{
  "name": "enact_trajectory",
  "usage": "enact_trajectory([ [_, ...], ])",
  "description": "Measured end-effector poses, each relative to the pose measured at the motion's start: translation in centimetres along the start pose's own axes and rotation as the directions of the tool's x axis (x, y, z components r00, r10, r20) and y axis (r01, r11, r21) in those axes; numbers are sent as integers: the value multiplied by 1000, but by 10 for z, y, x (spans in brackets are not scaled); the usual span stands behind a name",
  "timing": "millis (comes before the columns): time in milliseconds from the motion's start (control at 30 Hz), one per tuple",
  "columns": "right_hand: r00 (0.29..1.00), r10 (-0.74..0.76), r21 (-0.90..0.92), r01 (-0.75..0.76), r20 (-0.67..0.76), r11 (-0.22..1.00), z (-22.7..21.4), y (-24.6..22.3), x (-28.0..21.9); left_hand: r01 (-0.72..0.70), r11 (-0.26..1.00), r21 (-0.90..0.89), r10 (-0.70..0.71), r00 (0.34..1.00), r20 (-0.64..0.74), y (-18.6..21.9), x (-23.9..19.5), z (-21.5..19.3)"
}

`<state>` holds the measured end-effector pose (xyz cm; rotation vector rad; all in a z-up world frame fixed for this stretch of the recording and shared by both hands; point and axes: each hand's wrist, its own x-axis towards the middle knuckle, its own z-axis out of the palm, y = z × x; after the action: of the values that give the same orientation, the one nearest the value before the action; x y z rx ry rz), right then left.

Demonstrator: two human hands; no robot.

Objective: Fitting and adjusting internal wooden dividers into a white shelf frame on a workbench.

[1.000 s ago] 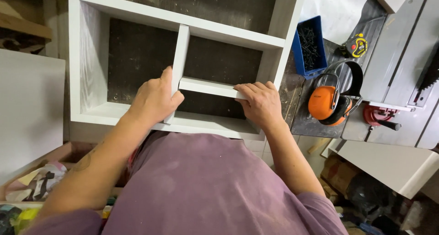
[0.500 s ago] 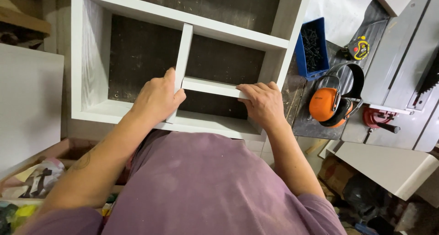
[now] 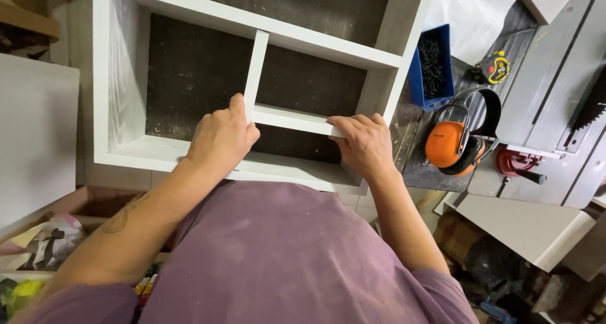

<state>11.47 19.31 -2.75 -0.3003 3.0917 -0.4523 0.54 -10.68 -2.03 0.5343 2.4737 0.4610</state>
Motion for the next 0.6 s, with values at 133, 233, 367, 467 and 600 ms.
enact_trajectory([
  [133,1000,-1,-2,1,-2,1000,2,2,-1,-23,996,89,24,1000,-14,-3,1,6],
  [233,1000,4,6,-4,0,1000,2,1,-2,-32,989,145,34,999,-12,-4,0,9],
  [367,1000,5,11,-5,-11,1000,5,3,-2,-12,986,165,15,1000,-18,6,-4,-1],
  [467,1000,2,9,-2,-14,1000,-2,-1,1,-57,984,170,57,998,7,2,-6,-3],
  [600,1000,8,5,-8,0,1000,0,0,-1,-71,981,182,72,997,-4,-2,-3,8],
])
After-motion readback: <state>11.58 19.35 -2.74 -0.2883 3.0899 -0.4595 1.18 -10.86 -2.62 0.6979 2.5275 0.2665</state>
